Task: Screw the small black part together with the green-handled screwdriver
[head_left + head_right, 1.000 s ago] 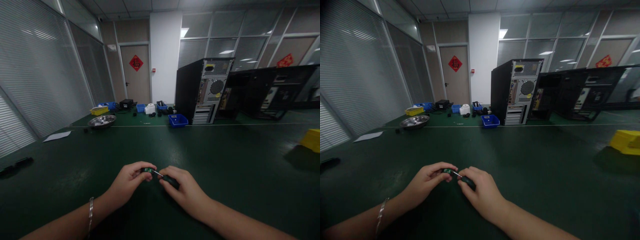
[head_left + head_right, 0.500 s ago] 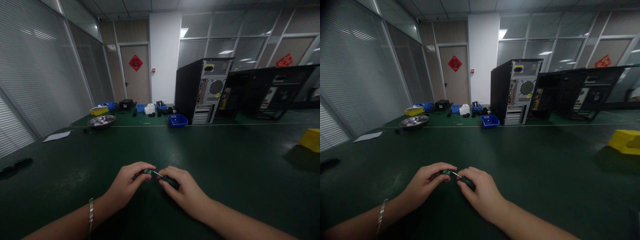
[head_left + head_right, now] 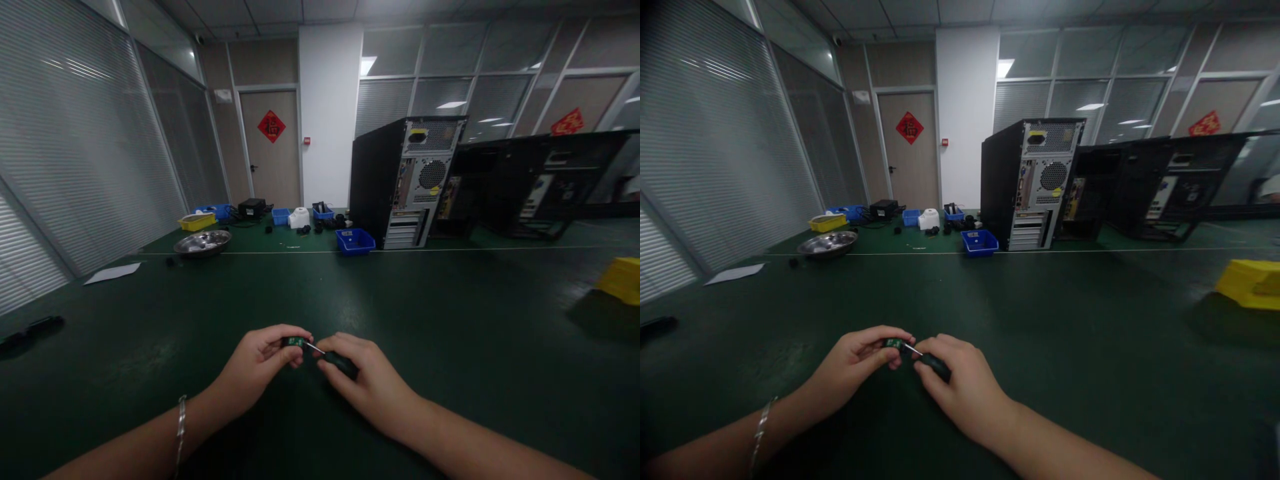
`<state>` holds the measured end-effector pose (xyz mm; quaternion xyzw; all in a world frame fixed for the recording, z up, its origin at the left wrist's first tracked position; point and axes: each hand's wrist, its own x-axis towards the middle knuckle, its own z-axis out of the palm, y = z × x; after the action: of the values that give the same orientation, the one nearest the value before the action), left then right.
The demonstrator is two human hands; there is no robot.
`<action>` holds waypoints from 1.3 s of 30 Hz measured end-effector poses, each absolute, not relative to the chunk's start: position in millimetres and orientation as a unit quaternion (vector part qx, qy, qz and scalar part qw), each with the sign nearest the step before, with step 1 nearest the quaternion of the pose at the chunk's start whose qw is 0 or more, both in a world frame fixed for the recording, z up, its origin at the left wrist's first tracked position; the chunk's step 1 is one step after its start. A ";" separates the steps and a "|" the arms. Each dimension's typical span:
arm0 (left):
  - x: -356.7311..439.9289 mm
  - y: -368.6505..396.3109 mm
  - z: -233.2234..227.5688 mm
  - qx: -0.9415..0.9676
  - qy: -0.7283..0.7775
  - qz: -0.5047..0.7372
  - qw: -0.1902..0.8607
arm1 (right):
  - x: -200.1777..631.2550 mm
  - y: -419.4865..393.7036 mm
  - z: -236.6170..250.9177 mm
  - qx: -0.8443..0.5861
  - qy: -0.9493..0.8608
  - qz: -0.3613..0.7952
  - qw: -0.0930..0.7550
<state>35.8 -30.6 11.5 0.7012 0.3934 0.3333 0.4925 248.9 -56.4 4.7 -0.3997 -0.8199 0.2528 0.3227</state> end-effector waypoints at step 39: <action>28.5 -20.5 -5.1 0.648 0.341 0.342 0.589 | 248.4 -58.8 7.3 -0.397 -0.809 0.258 0.348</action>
<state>28.5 -20.5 -5.1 0.6481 0.3411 0.3418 0.5889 248.4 -58.8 7.3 -0.3967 -0.8091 0.2580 0.3484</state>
